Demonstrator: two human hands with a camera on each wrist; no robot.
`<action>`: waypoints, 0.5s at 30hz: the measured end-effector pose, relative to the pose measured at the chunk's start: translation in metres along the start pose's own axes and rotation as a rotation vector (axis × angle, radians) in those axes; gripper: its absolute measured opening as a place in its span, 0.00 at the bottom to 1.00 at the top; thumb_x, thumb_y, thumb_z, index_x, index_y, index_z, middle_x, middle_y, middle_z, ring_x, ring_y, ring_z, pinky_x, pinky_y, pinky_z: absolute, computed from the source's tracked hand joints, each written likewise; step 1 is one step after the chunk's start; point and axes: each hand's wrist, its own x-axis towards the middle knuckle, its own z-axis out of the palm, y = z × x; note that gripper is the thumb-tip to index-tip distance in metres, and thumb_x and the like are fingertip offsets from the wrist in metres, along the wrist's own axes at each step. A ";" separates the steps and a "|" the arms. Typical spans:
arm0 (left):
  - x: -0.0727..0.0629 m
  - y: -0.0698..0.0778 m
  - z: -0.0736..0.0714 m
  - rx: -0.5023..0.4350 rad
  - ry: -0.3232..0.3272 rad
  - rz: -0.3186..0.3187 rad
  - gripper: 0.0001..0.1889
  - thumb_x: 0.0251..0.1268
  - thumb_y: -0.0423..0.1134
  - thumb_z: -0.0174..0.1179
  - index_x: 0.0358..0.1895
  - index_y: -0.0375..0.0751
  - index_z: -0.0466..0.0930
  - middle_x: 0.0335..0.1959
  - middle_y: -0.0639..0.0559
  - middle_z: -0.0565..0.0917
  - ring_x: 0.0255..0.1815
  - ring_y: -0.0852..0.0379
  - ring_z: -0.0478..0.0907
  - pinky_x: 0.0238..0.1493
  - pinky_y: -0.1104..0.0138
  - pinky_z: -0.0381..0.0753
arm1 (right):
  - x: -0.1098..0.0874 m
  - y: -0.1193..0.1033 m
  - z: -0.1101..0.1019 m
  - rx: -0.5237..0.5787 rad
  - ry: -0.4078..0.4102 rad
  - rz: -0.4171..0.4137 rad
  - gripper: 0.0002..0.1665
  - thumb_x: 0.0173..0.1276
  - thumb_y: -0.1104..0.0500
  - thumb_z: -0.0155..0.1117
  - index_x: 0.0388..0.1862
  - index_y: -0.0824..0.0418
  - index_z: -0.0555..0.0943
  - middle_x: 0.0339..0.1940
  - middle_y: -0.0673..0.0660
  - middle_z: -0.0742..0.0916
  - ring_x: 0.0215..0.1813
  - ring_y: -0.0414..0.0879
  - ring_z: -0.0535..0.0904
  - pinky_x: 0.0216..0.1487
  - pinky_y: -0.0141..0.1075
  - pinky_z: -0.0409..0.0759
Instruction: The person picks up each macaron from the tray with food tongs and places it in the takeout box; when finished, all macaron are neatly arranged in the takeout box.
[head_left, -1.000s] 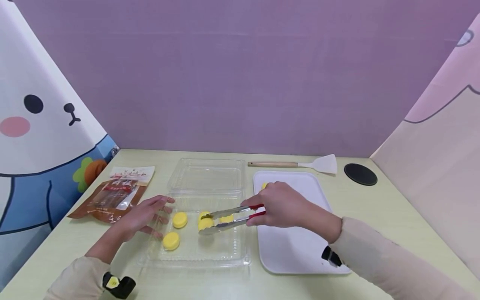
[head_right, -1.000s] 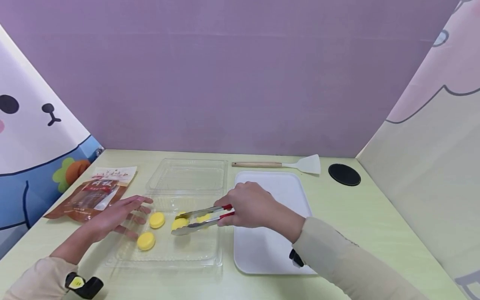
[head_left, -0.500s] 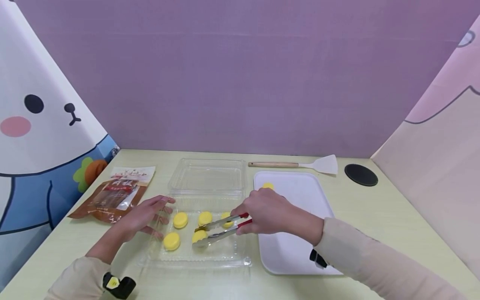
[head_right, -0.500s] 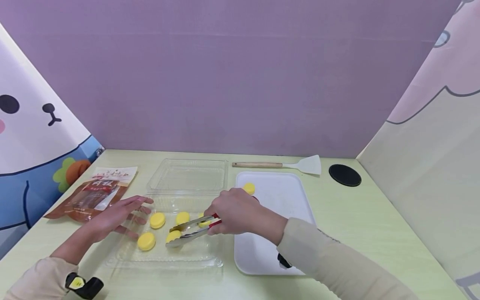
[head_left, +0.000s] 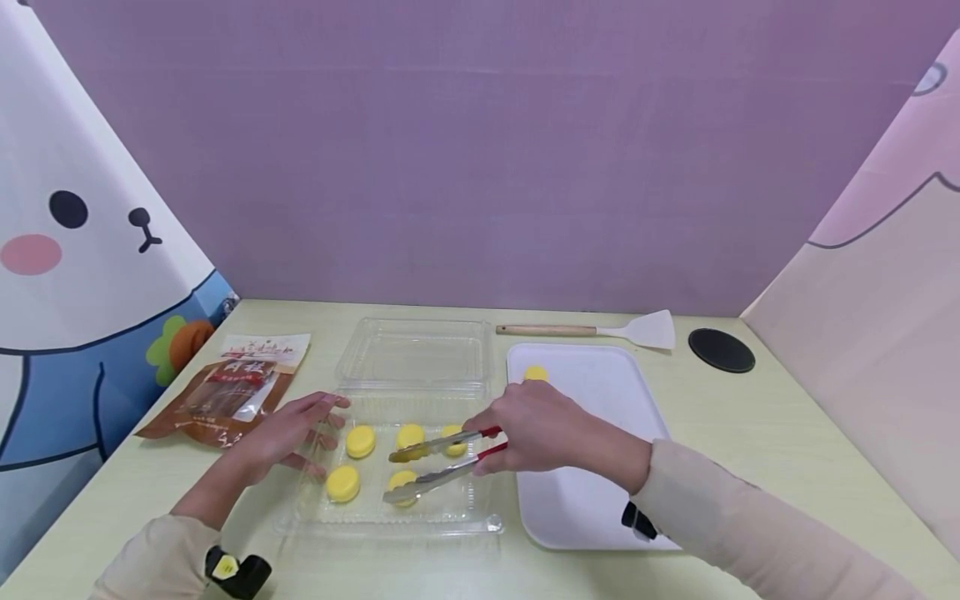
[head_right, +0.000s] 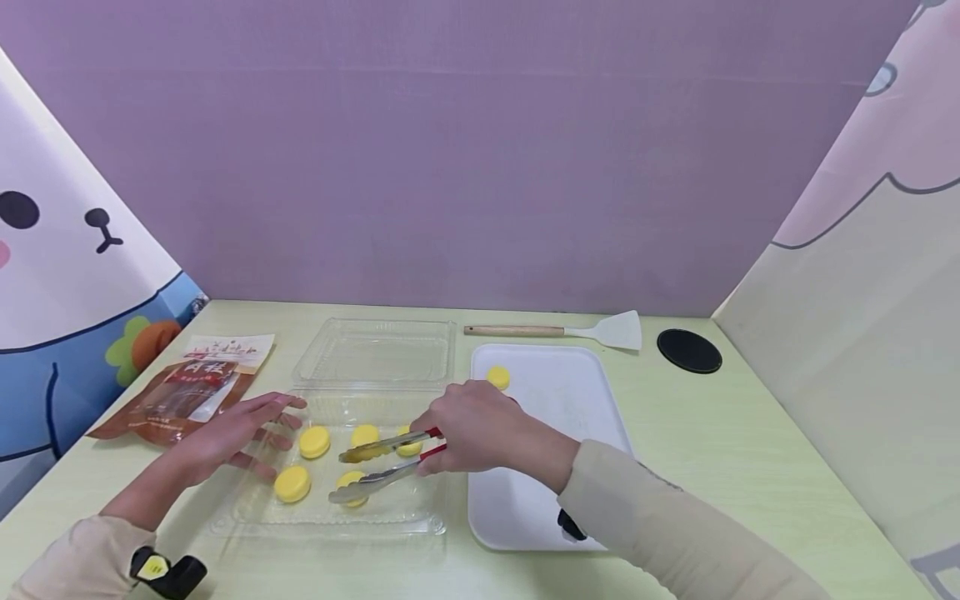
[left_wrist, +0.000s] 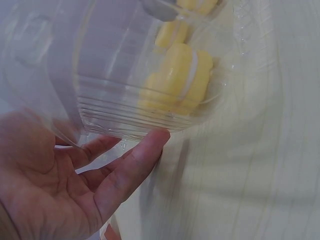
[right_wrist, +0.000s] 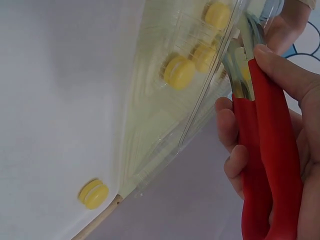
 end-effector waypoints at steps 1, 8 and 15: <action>0.000 0.000 0.000 -0.001 0.000 0.000 0.30 0.86 0.53 0.36 0.74 0.31 0.61 0.66 0.27 0.71 0.53 0.46 0.79 0.40 0.53 0.88 | -0.001 0.001 0.000 0.014 0.001 0.014 0.24 0.61 0.41 0.76 0.53 0.50 0.89 0.32 0.44 0.90 0.26 0.32 0.78 0.30 0.32 0.75; 0.000 0.000 0.001 -0.004 0.000 0.001 0.30 0.86 0.53 0.36 0.74 0.31 0.61 0.65 0.27 0.71 0.52 0.46 0.80 0.40 0.53 0.88 | -0.015 0.010 -0.008 0.096 0.072 0.081 0.31 0.60 0.40 0.77 0.59 0.52 0.86 0.28 0.41 0.87 0.23 0.31 0.72 0.30 0.32 0.74; 0.000 0.000 0.001 0.008 0.007 0.000 0.30 0.86 0.53 0.36 0.74 0.31 0.61 0.65 0.27 0.72 0.52 0.46 0.80 0.39 0.54 0.88 | -0.032 0.023 -0.016 0.142 0.158 0.156 0.35 0.58 0.38 0.78 0.63 0.50 0.84 0.21 0.37 0.79 0.23 0.32 0.69 0.26 0.30 0.69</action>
